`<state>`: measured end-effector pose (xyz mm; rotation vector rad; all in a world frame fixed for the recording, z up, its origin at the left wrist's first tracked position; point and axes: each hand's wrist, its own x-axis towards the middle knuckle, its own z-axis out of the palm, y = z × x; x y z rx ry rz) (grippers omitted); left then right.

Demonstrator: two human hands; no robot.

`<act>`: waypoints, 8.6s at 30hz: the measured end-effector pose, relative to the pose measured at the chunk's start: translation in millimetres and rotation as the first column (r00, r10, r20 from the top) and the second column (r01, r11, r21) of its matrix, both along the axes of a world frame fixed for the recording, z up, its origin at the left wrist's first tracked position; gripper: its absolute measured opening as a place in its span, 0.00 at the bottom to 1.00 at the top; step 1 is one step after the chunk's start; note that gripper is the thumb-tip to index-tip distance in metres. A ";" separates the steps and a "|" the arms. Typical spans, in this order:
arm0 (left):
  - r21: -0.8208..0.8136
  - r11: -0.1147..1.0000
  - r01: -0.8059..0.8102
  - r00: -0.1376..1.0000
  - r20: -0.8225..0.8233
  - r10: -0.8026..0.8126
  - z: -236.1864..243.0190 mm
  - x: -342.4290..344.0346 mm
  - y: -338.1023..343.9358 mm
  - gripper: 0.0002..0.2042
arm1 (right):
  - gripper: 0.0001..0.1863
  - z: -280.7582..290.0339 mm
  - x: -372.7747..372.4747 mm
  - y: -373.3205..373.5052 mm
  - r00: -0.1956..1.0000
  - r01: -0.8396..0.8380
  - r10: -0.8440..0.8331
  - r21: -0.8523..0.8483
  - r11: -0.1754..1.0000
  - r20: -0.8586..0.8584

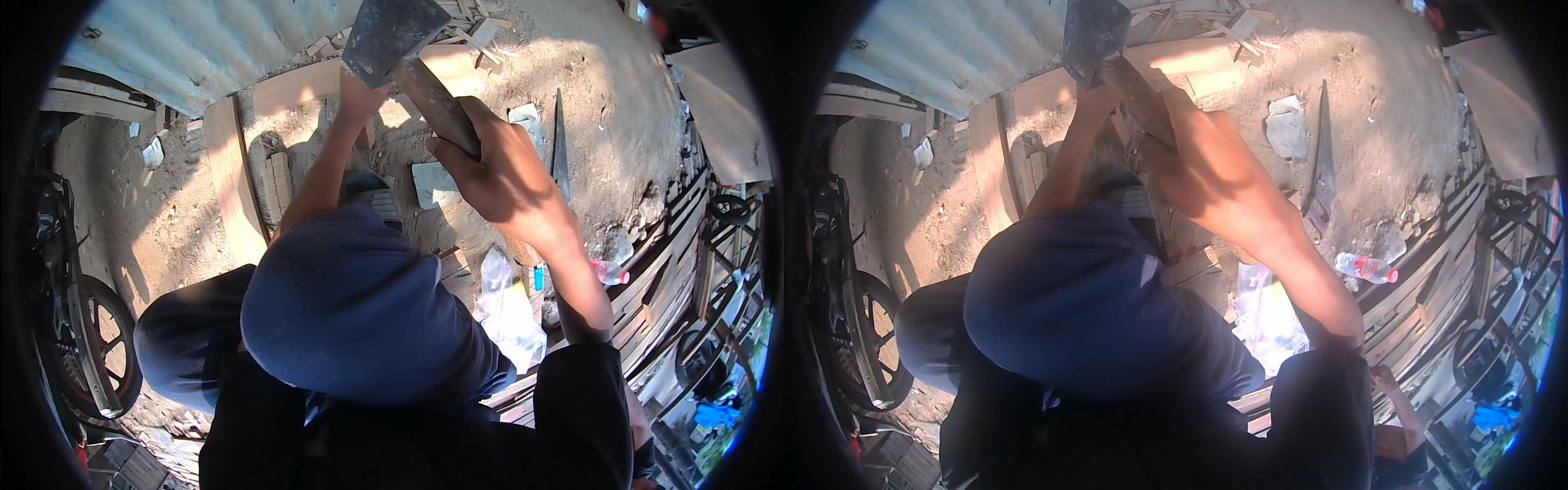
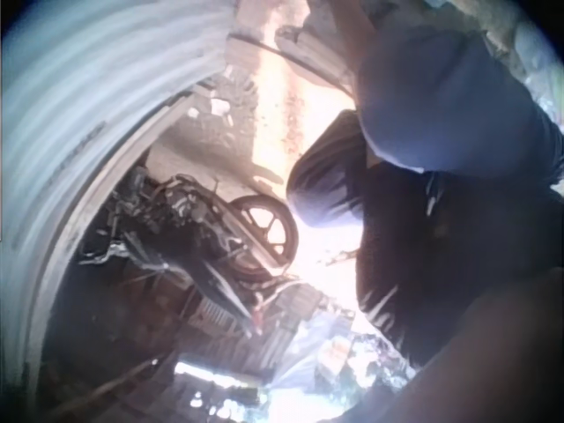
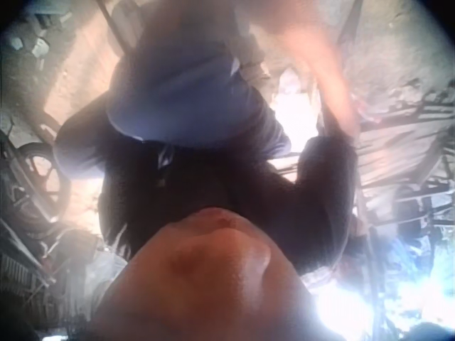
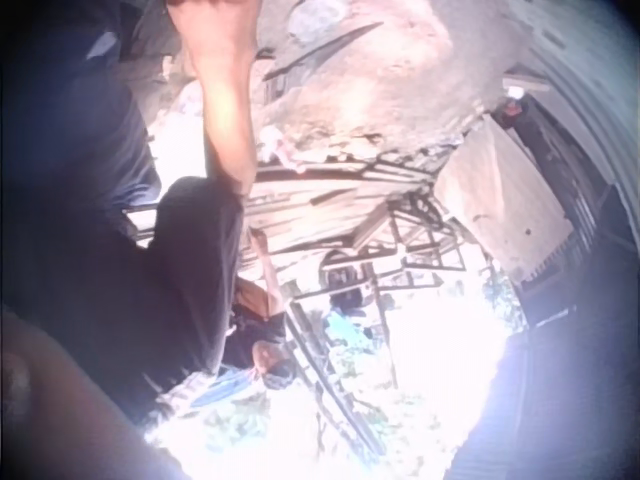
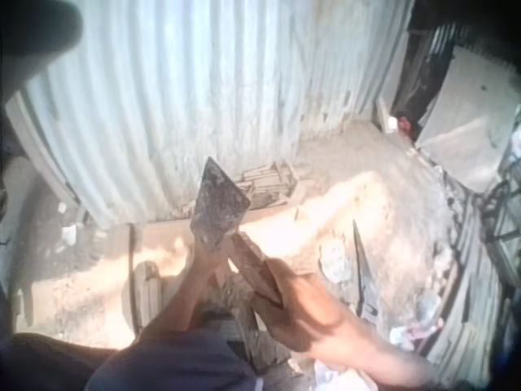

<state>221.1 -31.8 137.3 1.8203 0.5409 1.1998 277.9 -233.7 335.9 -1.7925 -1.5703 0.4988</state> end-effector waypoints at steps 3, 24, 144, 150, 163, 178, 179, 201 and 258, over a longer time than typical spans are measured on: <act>-0.256 0.964 0.073 0.996 0.071 -0.056 9.5 3.6 1.3 0.13 | 0.14 25.6 -7.9 2.7 0.976 0.176 -0.184 -0.073 0.982 -0.119; -0.428 0.903 0.028 0.993 0.118 0.025 -26.0 -10.1 13.2 0.05 | 0.12 9.7 5.2 -2.9 0.888 0.254 -0.321 -0.233 0.939 -0.329; -0.428 0.904 -0.022 0.997 0.052 0.049 12.8 -23.8 7.3 0.16 | 0.15 22.8 -10.9 47.3 0.987 0.008 -0.045 -0.231 0.973 -0.152; -0.504 0.863 0.024 0.995 0.100 0.030 23.9 -18.7 3.4 0.17 | 0.13 48.7 -21.5 52.5 0.964 0.122 -0.099 0.081 0.989 -0.247; -0.360 0.932 0.044 0.993 0.119 -0.001 12.2 -12.8 3.2 0.14 | 0.12 52.8 -20.0 55.3 0.947 0.061 -0.038 0.061 0.996 -0.319; -0.352 0.936 -0.006 1.000 -0.014 0.001 25.8 -19.6 -2.5 0.13 | 0.13 44.1 -25.9 47.3 0.942 0.093 -0.127 -0.121 0.988 -0.311; -0.448 0.894 0.004 0.999 0.041 0.016 34.6 -25.5 -5.2 0.12 | 0.13 57.6 -30.9 48.1 0.915 0.132 -0.156 -0.088 0.987 -0.371; -0.490 0.871 0.021 0.997 0.077 0.019 21.7 -25.5 -1.2 0.14 | 0.11 54.5 -31.0 72.0 0.945 0.223 -0.107 0.371 0.901 -0.310; -0.884 0.462 0.074 0.965 0.180 0.189 -52.8 -38.7 12.9 0.13 | 0.53 -309.8 -7.8 105.1 0.922 0.094 -0.166 -0.215 0.972 -0.350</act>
